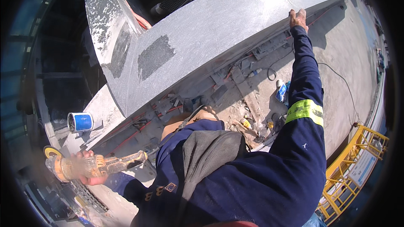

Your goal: The person uses an angle grinder to smooth the surface of a large stone slab. They repeatedly move the grinder across the slab and occasionally pause to wipe the surface with their hand.

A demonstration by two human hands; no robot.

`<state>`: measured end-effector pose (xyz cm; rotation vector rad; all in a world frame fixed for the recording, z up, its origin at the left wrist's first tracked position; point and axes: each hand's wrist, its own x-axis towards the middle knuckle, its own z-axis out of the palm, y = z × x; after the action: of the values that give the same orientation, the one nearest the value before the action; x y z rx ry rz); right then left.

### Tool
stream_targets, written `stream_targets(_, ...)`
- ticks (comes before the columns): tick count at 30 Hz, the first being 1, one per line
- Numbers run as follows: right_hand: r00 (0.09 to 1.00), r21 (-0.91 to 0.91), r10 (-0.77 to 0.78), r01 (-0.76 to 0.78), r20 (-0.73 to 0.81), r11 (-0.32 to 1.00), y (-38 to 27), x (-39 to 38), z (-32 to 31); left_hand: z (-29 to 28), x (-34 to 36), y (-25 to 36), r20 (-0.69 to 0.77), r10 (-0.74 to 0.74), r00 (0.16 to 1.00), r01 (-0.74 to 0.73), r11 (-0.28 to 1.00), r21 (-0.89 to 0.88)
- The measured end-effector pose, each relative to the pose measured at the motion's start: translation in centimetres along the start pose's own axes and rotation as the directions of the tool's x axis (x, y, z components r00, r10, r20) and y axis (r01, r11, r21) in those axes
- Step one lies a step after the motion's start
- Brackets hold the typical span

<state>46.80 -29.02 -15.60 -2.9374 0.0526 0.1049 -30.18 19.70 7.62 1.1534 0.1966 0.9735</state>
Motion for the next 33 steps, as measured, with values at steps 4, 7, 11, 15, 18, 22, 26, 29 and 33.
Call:
stream_targets(4, 0.96, 0.012, 0.262, -0.264, 0.1, 0.964, 3.9, -6.6, 11.6, 0.0, 0.0, 0.9, 0.114, -0.075, 0.991, 0.082, 0.995, -0.055)
stream_targets(7, 0.903, -0.283, 0.155, -0.039, 0.402, 0.958, 7.5, -16.9, 19.8, 0.4, 0.1, 2.1, 0.164, -0.125, 0.979, 0.127, 0.992, -0.006)
stream_targets(11, 0.782, -0.289, 0.317, -0.184, 0.536, 0.94, 12.5, -29.4, 22.2, 1.7, 0.4, 3.3, 0.111, -0.145, 0.983, 0.136, 0.988, 0.078)
stream_targets(15, 0.603, -0.359, 0.556, -0.425, 0.573, 0.831, 16.0, -34.9, 22.5, 2.8, 1.8, 3.1, 0.215, -0.238, 0.947, 0.232, 0.971, 0.054)
stream_targets(18, 0.646, -0.431, 0.358, -0.05, 0.674, 0.901, 19.0, -36.4, 25.5, 2.8, 3.0, 2.4, 0.235, -0.29, 0.928, 0.292, 0.956, 0.028)
stream_targets(22, 0.7, -0.389, 0.377, -0.152, 0.606, 0.908, 21.7, -36.4, 27.8, 1.8, 4.8, 0.9, 0.235, -0.279, 0.931, 0.295, 0.955, -0.034)
stream_targets(26, 0.769, -0.171, 0.463, -0.435, 0.441, 0.884, 21.6, -36.3, 24.6, 1.4, 5.8, -1.0, 0.25, -0.238, 0.938, 0.271, 0.957, -0.104)
stream_targets(29, 0.729, 0.0, 0.444, -0.52, 0.521, 0.854, 20.7, -36.6, 22.8, 1.5, 5.9, -2.3, 0.248, -0.087, 0.965, 0.112, 0.99, -0.088)
stream_targets(33, 0.754, 0.043, 0.394, -0.487, 0.526, 0.873, 19.0, -37.1, 22.6, 1.9, 5.6, -3.1, 0.235, -0.043, 0.971, 0.073, 0.99, -0.118)
